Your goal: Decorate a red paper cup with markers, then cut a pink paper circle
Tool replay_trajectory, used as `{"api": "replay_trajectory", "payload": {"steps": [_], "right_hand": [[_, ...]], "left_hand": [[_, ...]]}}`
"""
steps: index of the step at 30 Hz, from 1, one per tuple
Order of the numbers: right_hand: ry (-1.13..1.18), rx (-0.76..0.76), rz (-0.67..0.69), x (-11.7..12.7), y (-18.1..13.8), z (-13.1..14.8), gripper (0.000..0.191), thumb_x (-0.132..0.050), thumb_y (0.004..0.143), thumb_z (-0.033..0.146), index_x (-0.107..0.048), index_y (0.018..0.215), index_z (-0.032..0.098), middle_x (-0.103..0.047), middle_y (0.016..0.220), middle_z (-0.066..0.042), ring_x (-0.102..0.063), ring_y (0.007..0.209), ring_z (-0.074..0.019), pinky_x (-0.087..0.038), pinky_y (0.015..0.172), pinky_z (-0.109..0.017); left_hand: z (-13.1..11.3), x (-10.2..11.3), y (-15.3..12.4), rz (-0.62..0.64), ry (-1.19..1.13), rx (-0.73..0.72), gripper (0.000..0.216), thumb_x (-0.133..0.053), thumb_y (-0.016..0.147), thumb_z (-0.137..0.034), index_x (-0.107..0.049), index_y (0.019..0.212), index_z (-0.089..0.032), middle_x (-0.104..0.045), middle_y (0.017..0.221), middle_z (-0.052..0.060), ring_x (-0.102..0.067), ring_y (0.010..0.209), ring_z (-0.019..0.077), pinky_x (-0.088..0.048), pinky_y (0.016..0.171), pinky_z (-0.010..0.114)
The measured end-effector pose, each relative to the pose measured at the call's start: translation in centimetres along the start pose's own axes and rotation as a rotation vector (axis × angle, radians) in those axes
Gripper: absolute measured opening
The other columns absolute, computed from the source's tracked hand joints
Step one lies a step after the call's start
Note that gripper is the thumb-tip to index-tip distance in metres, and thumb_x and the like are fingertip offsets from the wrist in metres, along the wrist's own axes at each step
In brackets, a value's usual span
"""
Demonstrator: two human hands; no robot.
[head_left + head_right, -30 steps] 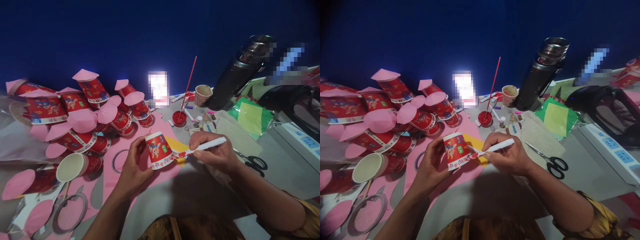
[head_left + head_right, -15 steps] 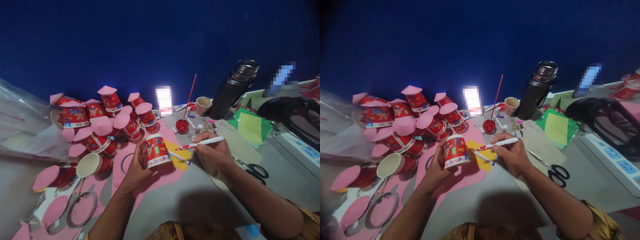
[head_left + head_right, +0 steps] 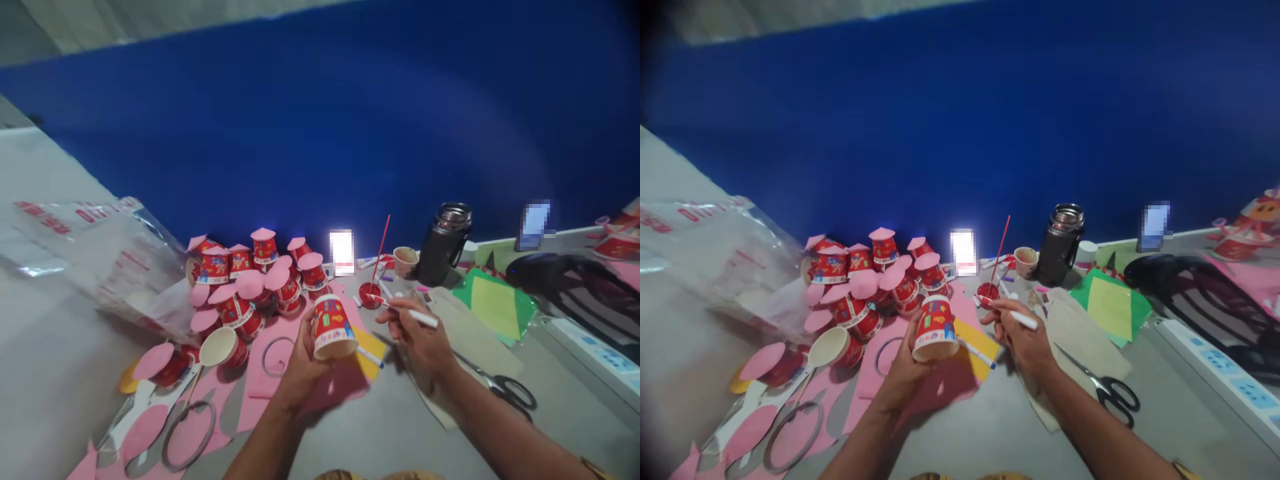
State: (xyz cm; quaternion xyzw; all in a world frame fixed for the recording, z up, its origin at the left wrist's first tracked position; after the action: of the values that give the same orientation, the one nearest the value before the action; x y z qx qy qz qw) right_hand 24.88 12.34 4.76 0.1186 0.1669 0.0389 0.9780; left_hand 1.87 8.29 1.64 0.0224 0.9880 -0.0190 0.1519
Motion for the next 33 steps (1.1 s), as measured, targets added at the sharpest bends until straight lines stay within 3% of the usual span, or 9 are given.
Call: {"api": "replay_trajectory", "payload": {"steps": [2,4,6,9,14,16,19,25,33], "right_hand": [[-0.22,0.085,0.089,-1.0,-0.7,0.6,0.042,-0.079,0.089,0.055,-0.078,0.118,0.024,-0.08,0.105,-0.009,-0.069,0.079,-0.0201,-0.058,0.065,-0.03],[-0.343,0.132,0.196,-2.2,-1.3,0.3,0.076,-0.091,0.071,0.066,-0.073,0.134,0.027,-0.076,0.128,-0.012,-0.072,0.103,-0.0293,-0.064,0.08,-0.037],[-0.37,0.135,0.273,-2.9,-1.7,-0.6,0.108,-0.096,0.055,0.075,-0.065,0.147,0.027,-0.07,0.141,-0.015,-0.068,0.126,-0.0381,-0.061,0.102,-0.047],[-0.371,0.123,0.318,-3.0,-1.8,-1.6,0.118,-0.093,0.051,0.082,-0.06,0.15,0.027,-0.066,0.148,-0.018,-0.062,0.138,-0.0434,-0.053,0.116,-0.053],[-0.498,0.216,0.292,-2.4,-1.7,-1.7,0.108,-0.093,0.057,0.079,-0.062,0.147,0.028,-0.069,0.142,-0.018,-0.068,0.131,-0.0458,-0.059,0.11,-0.055],[-0.571,0.317,0.301,-2.6,-1.9,-1.2,0.103,-0.092,0.062,0.076,-0.061,0.148,0.03,-0.069,0.141,-0.017,-0.07,0.127,-0.0455,-0.061,0.107,-0.056],[-0.65,0.421,0.336,-3.2,-2.2,-0.7,0.107,-0.09,0.062,0.079,-0.056,0.152,0.03,-0.069,0.139,-0.017,-0.072,0.124,-0.0443,-0.062,0.105,-0.055],[-0.705,0.467,0.439,-4.4,-3.1,0.7,0.098,-0.088,0.074,0.071,-0.052,0.155,0.03,-0.069,0.139,-0.016,-0.07,0.123,-0.0386,-0.061,0.104,-0.05],[-0.767,0.388,0.652,-6.6,-4.4,0.4,0.104,-0.094,0.073,0.061,-0.047,0.158,0.025,-0.069,0.136,-0.018,-0.067,0.12,-0.0376,-0.057,0.103,-0.054]], "left_hand": [[0.6,-0.4,-0.6,0.001,-0.058,-0.002,0.12,-0.104,0.052,-0.038,-0.038,0.151,-0.033,-0.063,0.147,0.012,-0.069,0.126,0.0342,-0.055,0.104,0.043],[1.8,-1.6,-1.0,0.069,-0.094,0.056,0.124,-0.105,0.049,-0.032,-0.037,0.152,-0.034,-0.065,0.143,0.012,-0.071,0.119,0.0348,-0.057,0.099,0.044],[2.3,-2.7,-1.3,0.122,-0.134,0.074,0.122,-0.105,0.05,-0.029,-0.037,0.15,-0.034,-0.066,0.141,0.012,-0.072,0.12,0.035,-0.057,0.098,0.043],[2.4,-3.8,-1.4,0.157,-0.18,0.074,0.115,-0.104,0.051,-0.026,-0.04,0.147,-0.033,-0.068,0.139,0.012,-0.073,0.118,0.0344,-0.057,0.096,0.042],[1.8,-4.5,-1.3,0.254,-0.154,0.105,0.119,-0.105,0.053,-0.034,-0.041,0.153,-0.033,-0.064,0.145,0.016,-0.073,0.118,0.0379,-0.059,0.094,0.045],[0.7,-3.9,-1.2,0.268,-0.098,0.083,0.127,-0.104,0.055,-0.04,-0.035,0.161,-0.035,-0.054,0.158,0.019,-0.065,0.133,0.0432,-0.055,0.105,0.053],[-1.7,-2.2,-0.9,0.208,0.188,-0.019,0.12,-0.103,0.058,-0.042,-0.042,0.162,-0.034,-0.036,0.174,0.017,-0.043,0.155,0.0457,-0.038,0.126,0.061],[-3.8,-2.2,-1.4,0.277,0.494,-0.037,0.1,-0.096,0.07,-0.039,-0.05,0.159,-0.031,-0.046,0.167,0.015,-0.052,0.149,0.041,-0.044,0.122,0.06],[-0.7,-0.9,-2.6,0.383,0.468,-0.04,0.096,-0.098,0.07,-0.037,-0.054,0.155,-0.032,-0.053,0.161,0.014,-0.052,0.15,0.0402,-0.046,0.122,0.059]]}}
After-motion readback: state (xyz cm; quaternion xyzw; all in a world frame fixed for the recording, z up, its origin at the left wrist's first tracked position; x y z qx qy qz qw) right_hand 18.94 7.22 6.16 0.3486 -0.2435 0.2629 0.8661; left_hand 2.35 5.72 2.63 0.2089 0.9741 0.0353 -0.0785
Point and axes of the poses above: each hand's wrist, its own y-axis towards the middle knuckle, its own x-axis out of the back of the hand, z = x × y, the point moved 10 cm from there along y, towards the middle knuckle
